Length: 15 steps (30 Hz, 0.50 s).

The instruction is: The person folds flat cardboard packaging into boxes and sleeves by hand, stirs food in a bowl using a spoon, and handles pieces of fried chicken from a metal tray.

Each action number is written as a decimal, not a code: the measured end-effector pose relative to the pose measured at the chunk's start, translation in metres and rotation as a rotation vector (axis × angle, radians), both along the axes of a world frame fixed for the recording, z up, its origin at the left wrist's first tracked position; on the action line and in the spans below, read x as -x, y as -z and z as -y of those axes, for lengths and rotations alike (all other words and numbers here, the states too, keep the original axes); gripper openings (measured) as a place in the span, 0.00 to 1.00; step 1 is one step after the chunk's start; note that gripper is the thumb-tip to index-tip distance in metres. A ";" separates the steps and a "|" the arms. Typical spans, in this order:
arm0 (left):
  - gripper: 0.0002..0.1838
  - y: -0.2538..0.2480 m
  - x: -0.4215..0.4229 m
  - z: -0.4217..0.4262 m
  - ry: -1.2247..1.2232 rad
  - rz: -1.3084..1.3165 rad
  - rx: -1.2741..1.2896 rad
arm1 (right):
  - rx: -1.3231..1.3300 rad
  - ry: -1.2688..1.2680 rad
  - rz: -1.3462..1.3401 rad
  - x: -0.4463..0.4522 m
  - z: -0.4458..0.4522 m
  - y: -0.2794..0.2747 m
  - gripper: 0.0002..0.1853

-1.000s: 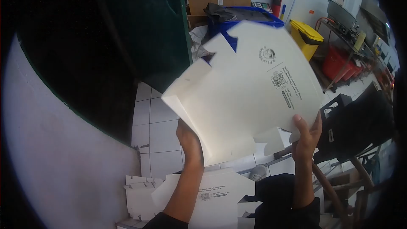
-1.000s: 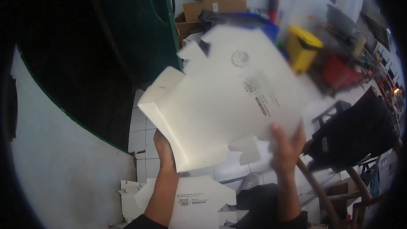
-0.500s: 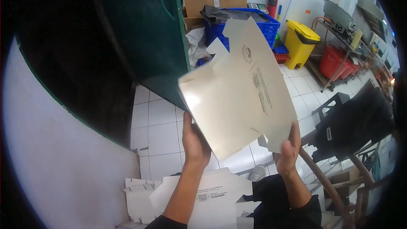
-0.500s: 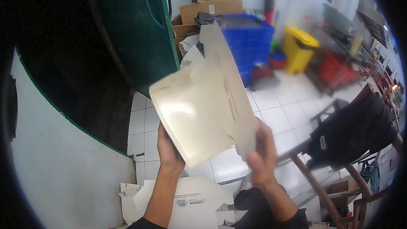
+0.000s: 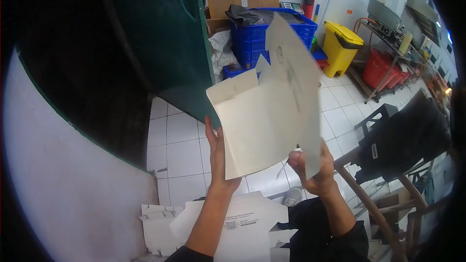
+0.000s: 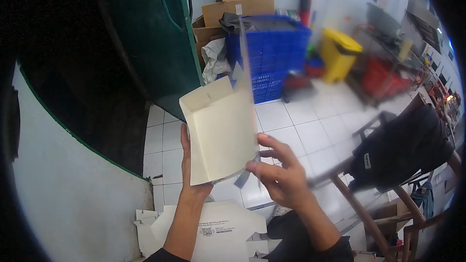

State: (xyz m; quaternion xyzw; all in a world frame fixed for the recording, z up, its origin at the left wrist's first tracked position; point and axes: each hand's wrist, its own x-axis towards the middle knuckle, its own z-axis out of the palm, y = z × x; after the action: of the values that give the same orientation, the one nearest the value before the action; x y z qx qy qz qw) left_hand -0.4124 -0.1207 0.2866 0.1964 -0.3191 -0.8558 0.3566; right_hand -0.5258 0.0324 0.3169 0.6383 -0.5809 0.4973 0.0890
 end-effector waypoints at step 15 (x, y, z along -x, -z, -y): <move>0.27 0.005 0.011 -0.010 -0.095 -0.156 -0.024 | 0.141 0.291 0.285 0.006 0.007 0.024 0.16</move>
State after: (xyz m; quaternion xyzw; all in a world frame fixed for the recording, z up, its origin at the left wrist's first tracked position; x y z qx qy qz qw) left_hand -0.4238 -0.1111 0.2819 0.1482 -0.2704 -0.8544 0.4183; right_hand -0.5315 0.0257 0.2928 0.4629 -0.6375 0.6038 0.1210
